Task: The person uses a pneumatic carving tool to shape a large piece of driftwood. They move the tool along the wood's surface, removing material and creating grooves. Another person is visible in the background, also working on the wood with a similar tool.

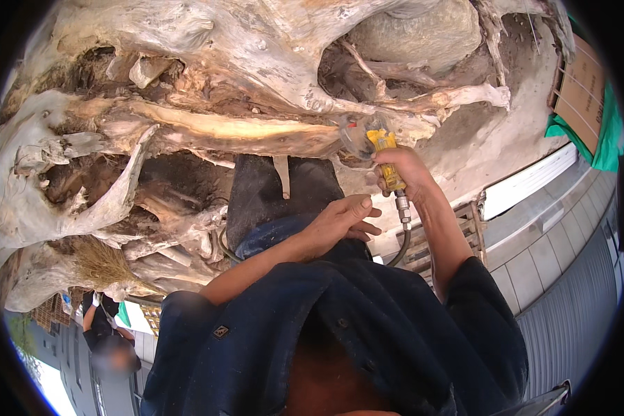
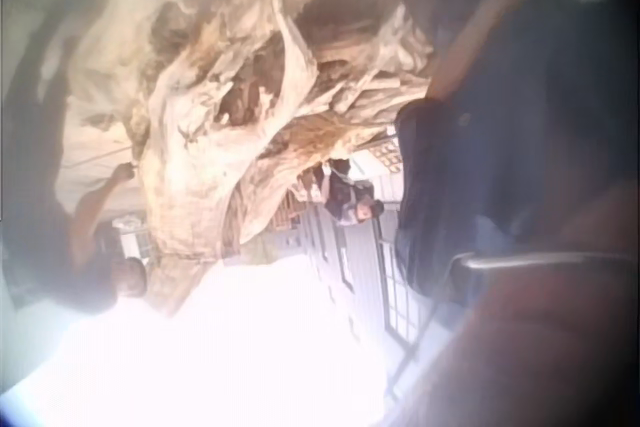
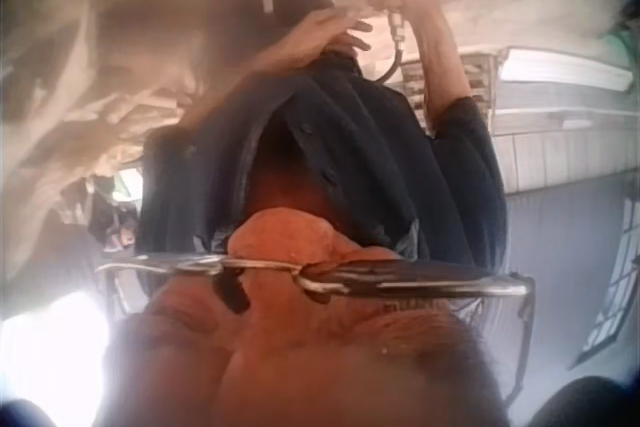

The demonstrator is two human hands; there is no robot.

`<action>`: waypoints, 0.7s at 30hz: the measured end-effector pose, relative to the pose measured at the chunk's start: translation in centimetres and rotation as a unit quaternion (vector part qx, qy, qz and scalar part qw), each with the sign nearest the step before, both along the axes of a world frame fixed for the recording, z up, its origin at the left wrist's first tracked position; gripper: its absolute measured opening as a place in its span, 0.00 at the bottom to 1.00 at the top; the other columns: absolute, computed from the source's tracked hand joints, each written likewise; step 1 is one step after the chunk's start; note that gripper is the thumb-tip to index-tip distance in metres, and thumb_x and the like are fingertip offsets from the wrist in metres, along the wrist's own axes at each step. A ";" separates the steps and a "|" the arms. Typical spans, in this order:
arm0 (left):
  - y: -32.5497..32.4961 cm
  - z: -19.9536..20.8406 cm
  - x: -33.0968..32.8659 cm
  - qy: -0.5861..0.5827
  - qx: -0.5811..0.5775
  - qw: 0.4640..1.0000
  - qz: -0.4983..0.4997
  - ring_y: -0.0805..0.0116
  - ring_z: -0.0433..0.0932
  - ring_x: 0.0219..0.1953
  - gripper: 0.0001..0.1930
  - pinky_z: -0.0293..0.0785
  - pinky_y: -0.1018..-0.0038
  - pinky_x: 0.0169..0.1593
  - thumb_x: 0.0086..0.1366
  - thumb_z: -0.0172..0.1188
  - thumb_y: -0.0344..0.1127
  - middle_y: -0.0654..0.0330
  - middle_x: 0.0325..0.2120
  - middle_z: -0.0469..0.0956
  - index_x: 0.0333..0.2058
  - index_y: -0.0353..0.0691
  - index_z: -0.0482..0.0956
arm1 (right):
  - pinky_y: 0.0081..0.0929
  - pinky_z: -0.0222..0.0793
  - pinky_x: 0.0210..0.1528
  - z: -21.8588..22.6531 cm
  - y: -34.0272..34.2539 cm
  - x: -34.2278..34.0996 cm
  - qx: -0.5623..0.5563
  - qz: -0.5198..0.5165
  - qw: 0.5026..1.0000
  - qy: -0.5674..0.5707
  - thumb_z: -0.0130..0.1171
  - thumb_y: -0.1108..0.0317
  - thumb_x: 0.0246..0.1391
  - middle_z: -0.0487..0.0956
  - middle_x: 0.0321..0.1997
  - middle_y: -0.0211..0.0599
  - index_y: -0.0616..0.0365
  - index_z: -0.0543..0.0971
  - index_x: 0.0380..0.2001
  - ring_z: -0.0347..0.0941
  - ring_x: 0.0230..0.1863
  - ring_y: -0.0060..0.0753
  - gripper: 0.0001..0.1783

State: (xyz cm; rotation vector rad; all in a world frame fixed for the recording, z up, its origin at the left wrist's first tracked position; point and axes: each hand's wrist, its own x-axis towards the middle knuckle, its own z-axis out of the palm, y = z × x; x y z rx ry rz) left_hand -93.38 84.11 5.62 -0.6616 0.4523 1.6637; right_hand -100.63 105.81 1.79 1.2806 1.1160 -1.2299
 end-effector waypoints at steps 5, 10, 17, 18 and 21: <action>2.4 -1.5 -1.1 -0.104 0.045 0.981 0.157 0.48 0.81 0.53 0.36 0.80 0.56 0.54 0.77 0.47 0.59 0.42 0.59 0.72 0.68 0.33 0.59 | 0.32 0.70 0.21 0.0 -2.4 -2.2 0.003 0.027 1.000 0.004 0.66 0.65 0.50 0.78 0.26 0.38 0.64 0.79 0.34 0.75 0.20 0.32 0.13; 2.1 -2.4 -2.6 -0.158 0.001 0.967 0.197 0.53 0.83 0.46 0.34 0.83 0.56 0.49 0.76 0.52 0.56 0.47 0.51 0.74 0.68 0.38 0.58 | 0.31 0.71 0.27 -0.3 -4.3 -3.9 0.022 0.070 0.997 -0.012 0.66 0.66 0.48 0.80 0.30 0.39 0.65 0.81 0.35 0.76 0.25 0.33 0.14; 1.7 -4.5 -3.7 -0.152 -0.056 0.965 0.205 0.56 0.83 0.40 0.32 0.84 0.56 0.46 0.76 0.56 0.46 0.51 0.51 0.73 0.71 0.44 0.53 | 0.33 0.71 0.30 -2.0 -6.3 -3.9 0.030 0.082 0.996 -0.002 0.66 0.67 0.46 0.81 0.32 0.41 0.68 0.82 0.34 0.75 0.29 0.33 0.14; 1.6 -4.9 -3.6 -0.145 -0.051 0.965 0.212 0.55 0.83 0.41 0.32 0.84 0.56 0.46 0.76 0.56 0.45 0.51 0.51 0.73 0.71 0.45 0.53 | 0.33 0.71 0.31 -2.2 -6.6 -4.1 0.031 0.069 0.997 -0.008 0.66 0.67 0.46 0.81 0.32 0.41 0.68 0.82 0.34 0.75 0.29 0.33 0.14; 0.5 -4.9 -4.5 -0.155 -0.071 0.960 0.220 0.53 0.83 0.44 0.27 0.85 0.56 0.47 0.78 0.52 0.42 0.52 0.52 0.74 0.70 0.46 0.55 | 0.35 0.71 0.32 -3.1 -7.8 -4.7 0.043 0.133 0.990 0.007 0.67 0.68 0.45 0.80 0.31 0.42 0.69 0.82 0.34 0.76 0.31 0.34 0.15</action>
